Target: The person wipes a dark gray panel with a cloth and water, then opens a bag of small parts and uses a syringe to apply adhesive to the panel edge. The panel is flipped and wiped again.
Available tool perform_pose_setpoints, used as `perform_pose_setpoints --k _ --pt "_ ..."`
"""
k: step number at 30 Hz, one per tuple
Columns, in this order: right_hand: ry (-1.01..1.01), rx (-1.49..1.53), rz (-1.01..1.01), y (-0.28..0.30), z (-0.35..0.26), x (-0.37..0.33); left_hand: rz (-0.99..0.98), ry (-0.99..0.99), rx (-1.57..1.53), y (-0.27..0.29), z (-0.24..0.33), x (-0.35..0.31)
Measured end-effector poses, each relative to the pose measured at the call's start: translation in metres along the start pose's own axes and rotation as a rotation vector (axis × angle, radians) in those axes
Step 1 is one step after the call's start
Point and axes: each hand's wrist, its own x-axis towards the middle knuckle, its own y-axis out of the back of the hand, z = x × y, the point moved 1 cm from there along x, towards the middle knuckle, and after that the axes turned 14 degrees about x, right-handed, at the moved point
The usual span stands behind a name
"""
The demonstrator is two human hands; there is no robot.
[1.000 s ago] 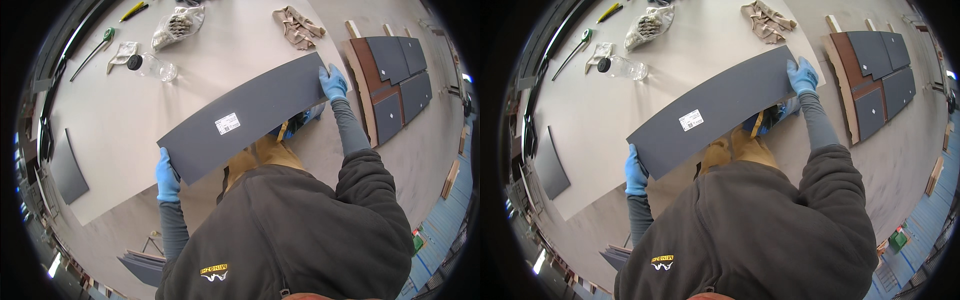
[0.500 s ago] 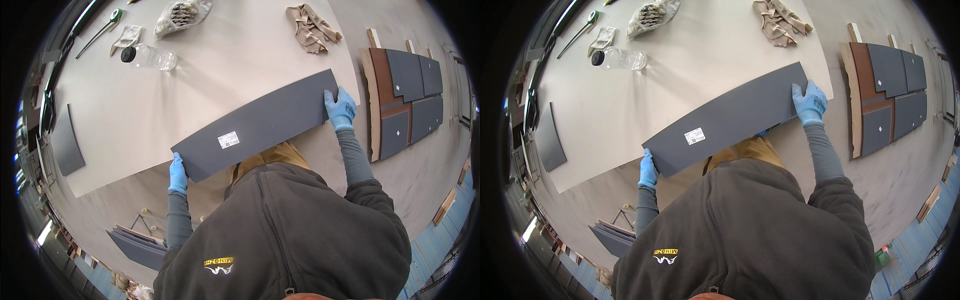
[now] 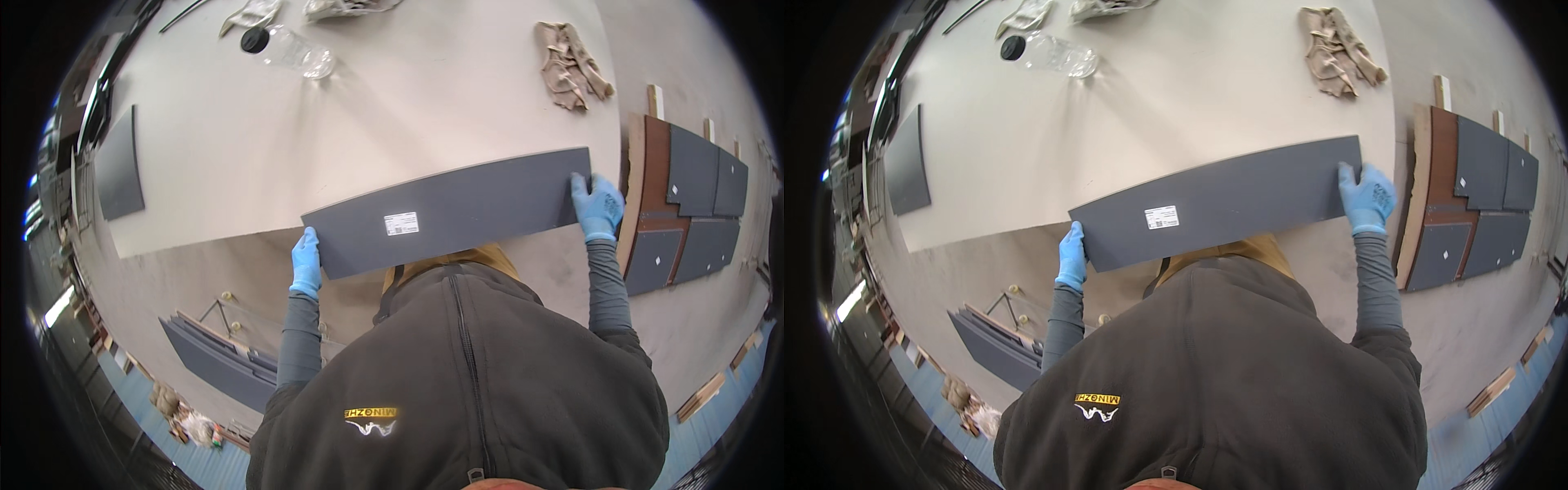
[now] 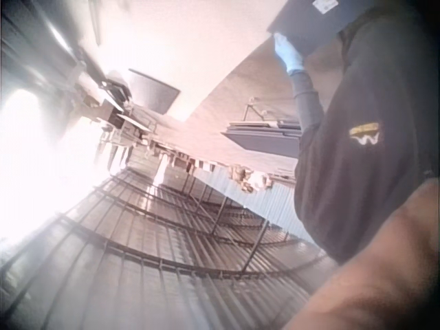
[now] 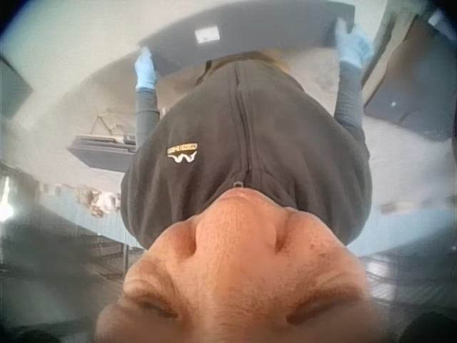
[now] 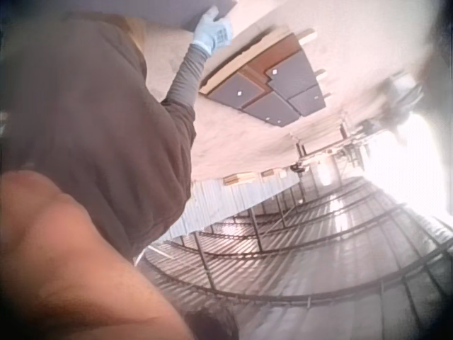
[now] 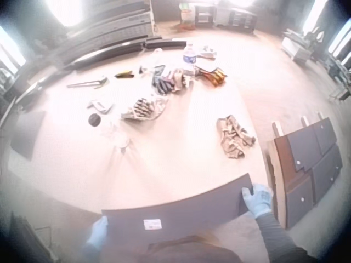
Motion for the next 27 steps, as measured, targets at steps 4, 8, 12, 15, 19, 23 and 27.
perform_pose_setpoints --k 4,8,12,15,19,23,27 --pt "0.567 0.11 0.376 0.008 -0.05 0.092 0.047 -0.03 -0.02 -0.011 -0.003 -0.007" --pt "0.467 -0.035 0.369 -0.04 -0.105 0.196 0.033 0.002 -0.05 -0.014 -0.009 -0.009" --pt "0.443 -0.019 0.407 -0.075 -0.111 0.241 0.041 0.04 -0.007 -0.017 -0.015 -0.007" --pt "0.556 0.341 0.47 -0.066 -0.113 0.244 0.011 0.072 -0.05 -0.019 -0.022 -0.005" --pt "0.854 0.69 0.504 -0.059 -0.196 0.188 -0.023 0.05 -0.11 -0.023 -0.029 -0.003" --pt "1.273 0.848 -0.088 -0.107 -0.353 0.039 -0.074 0.052 -0.159 -0.025 -0.034 -0.003" --pt "1.712 0.665 -0.484 -0.158 -0.453 -0.093 -0.101 0.094 -0.243 -0.027 -0.032 -0.002"
